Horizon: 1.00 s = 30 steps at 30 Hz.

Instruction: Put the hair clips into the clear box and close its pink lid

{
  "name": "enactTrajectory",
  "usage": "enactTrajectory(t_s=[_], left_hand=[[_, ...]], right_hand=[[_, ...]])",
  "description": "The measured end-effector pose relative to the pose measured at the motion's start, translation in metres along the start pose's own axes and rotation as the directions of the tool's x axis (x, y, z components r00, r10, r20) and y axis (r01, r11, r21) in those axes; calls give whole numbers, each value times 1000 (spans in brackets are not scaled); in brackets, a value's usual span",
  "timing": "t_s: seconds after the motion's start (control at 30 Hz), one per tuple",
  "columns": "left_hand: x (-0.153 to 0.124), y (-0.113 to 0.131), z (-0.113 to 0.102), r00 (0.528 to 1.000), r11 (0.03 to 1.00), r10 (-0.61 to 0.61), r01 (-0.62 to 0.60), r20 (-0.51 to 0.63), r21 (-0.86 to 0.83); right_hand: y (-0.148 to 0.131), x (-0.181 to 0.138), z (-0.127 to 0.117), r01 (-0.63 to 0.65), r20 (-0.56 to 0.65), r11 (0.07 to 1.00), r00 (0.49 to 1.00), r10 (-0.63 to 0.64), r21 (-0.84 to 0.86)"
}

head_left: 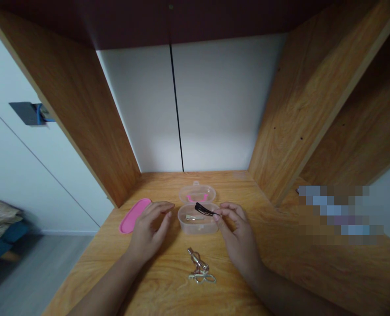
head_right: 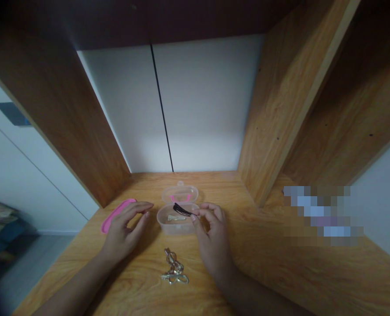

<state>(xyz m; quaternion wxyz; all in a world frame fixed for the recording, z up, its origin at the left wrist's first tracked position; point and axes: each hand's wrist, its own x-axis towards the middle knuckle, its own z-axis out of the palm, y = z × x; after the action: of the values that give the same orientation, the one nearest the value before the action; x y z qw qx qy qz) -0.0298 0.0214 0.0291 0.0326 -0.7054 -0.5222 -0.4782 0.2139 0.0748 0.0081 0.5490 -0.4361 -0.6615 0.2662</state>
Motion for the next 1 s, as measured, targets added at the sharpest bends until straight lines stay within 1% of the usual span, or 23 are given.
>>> enactTrajectory(t_s=[0.07,0.23,0.4,0.57,0.67,0.73,0.8,0.87,0.9,0.97,1.0], left_hand=[[0,-2,1,1000,1000,-16,16,11,1],[0,-6,-1,999,1000,-13,12,46,22],[1,-8,-2,990,1000,-22,19,138,19],[0,-6,0,974,1000,-18,21,225,-12],[1,0,-1,965,999,-6,17,261,-39],[1,3,-2,955,999,25,-12,297,-45],[0,5,-1,939,998,59,-47,338,-43],[0,4,1,927,997,68,-56,368,-43],[-1,3,2,924,998,63,-50,378,-45],[-2,1,4,925,998,45,-28,378,-49],[-2,0,4,927,999,37,-20,373,-50]], right_hand=[[1,0,1,-20,-6,1000,1000,20,22],[2,1,1,-47,-3,997,999,48,55],[2,1,1,-64,15,996,998,63,61],[4,-1,3,-29,-11,998,999,30,53],[6,-1,3,-32,22,999,999,32,34],[4,-1,2,-29,49,1000,998,28,13],[-1,-1,0,9,49,1000,999,-9,-10],[-12,-5,-6,104,15,994,994,-104,-14],[-20,-9,-9,174,9,985,985,-174,3],[-41,-25,-17,318,26,946,947,-320,69],[-53,-36,-22,345,53,930,934,-354,123]])
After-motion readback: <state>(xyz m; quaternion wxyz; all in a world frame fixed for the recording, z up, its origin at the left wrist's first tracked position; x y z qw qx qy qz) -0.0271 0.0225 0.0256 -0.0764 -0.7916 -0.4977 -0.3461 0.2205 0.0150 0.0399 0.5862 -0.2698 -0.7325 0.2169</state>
